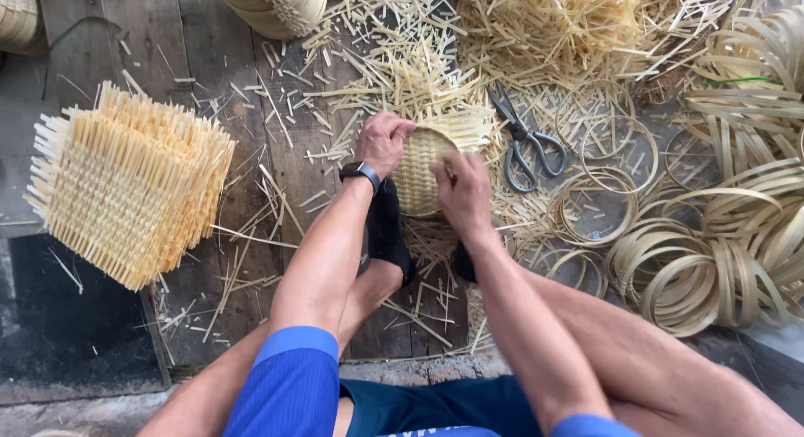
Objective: The person assembles small round bamboo trays by placing a woven bamboo mat onto a circular bamboo ring and securing it with a wooden block and shears. The person repeatedly picks mats and rings, aligns them, and uses the shears to press the block against the ring to fasten the assembly.
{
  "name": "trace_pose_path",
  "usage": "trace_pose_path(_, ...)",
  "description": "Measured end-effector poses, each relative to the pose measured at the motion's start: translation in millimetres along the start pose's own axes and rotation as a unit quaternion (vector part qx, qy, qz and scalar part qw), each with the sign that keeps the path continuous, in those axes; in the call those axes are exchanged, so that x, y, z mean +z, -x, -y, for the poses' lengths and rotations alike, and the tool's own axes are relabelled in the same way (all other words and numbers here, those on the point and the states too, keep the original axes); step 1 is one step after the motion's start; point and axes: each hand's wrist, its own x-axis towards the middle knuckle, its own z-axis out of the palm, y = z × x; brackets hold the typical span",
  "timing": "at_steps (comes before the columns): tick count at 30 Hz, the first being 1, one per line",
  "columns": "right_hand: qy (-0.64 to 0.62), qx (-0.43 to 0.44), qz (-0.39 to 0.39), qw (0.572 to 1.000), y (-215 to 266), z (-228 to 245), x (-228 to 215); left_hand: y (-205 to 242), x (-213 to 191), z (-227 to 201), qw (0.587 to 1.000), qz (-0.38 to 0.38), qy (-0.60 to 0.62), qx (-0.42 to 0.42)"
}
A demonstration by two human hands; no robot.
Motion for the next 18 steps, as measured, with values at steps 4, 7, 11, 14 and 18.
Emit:
trace_pose_path(4, 0.010, -0.262, 0.006, 0.965, -88, -25, 20, -2, 3, 10, 1.000, 0.006, 0.022, 0.013)
trace_pose_path(7, -0.121, -0.024, 0.146, 0.982, -88, -54, 51, -9, 1, 6, 0.990, 0.050, 0.073, -0.110)
trace_pose_path(11, -0.162, 0.093, 0.189, 0.964, -89, -78, 73, -16, 0, 12, 0.938, 0.104, 0.162, -0.288)
trace_pose_path(14, -0.199, 0.143, 0.211, 0.946, -89, -84, 76, -27, 5, 27, 0.891, 0.114, 0.263, -0.352)
trace_pose_path(18, -0.050, 0.054, 0.149, 0.986, -85, -84, 89, -24, 15, 39, 0.878, 0.093, 0.313, -0.349)
